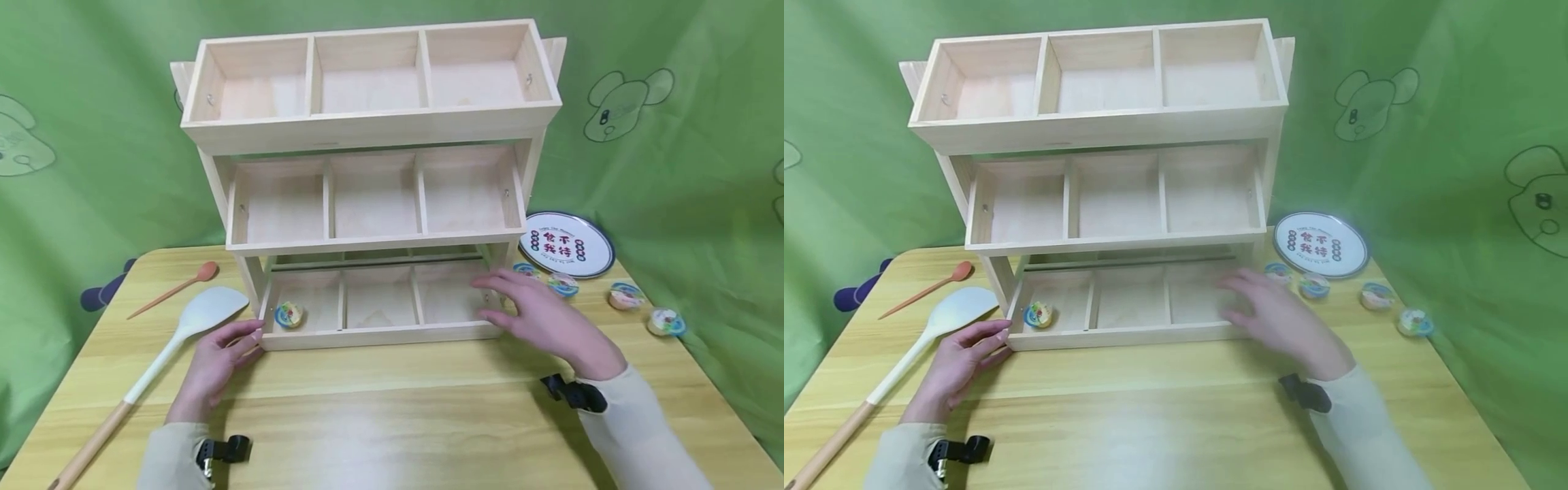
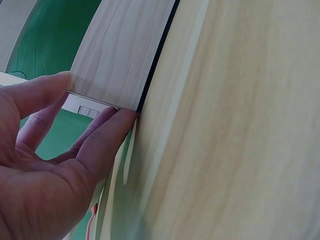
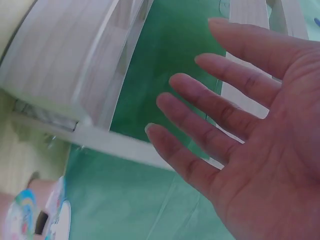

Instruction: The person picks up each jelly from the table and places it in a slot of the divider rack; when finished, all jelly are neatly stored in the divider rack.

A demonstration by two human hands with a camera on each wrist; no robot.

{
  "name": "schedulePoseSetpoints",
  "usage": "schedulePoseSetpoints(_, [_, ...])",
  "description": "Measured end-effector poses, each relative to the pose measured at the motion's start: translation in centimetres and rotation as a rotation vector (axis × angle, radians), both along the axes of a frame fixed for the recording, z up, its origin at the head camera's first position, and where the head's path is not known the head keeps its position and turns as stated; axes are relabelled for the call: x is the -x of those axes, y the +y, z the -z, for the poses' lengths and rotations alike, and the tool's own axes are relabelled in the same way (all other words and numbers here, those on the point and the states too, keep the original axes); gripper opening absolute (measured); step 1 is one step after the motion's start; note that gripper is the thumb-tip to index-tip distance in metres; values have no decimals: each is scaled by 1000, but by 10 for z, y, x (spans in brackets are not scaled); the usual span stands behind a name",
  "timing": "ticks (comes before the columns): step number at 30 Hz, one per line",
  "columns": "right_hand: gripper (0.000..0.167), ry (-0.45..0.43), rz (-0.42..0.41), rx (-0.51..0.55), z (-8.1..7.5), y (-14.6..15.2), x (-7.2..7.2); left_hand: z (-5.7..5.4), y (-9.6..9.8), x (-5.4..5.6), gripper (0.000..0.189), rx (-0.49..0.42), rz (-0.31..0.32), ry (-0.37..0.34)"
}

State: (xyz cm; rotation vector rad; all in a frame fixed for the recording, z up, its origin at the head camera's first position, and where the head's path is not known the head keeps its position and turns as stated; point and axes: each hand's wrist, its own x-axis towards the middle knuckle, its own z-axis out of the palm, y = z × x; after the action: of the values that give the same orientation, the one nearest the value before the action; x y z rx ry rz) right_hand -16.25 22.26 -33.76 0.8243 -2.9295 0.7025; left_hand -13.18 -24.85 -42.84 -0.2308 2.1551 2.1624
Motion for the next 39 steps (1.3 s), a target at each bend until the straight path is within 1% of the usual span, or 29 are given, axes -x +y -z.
schedulePoseSetpoints(6, [44,-26,54,22,3,19,-4,0,-1,0,38,-5,3,6])
schedulePoseSetpoints(10, [44,-39,86,18,6,35,-6,0,-1,-1,38,1,5,0])
schedulePoseSetpoints(14, [45,-29,113,20,11,47,-8,0,-1,-1,38,4,5,-3])
schedulePoseSetpoints(18, [47,-43,135,46,17,59,-7,0,-1,-1,37,0,4,-4])
schedulePoseSetpoints(24, [54,-105,173,59,28,73,-2,1,-1,0,38,-8,4,-8])
schedulePoseSetpoints(30, [59,-208,226,-2,40,82,2,1,0,0,36,-1,3,-15])
schedulePoseSetpoints(33, [61,-206,226,-19,46,84,2,1,0,0,36,0,7,-14])
schedulePoseSetpoints(39, [61,-169,193,-31,57,87,2,0,-1,0,37,3,11,-10])
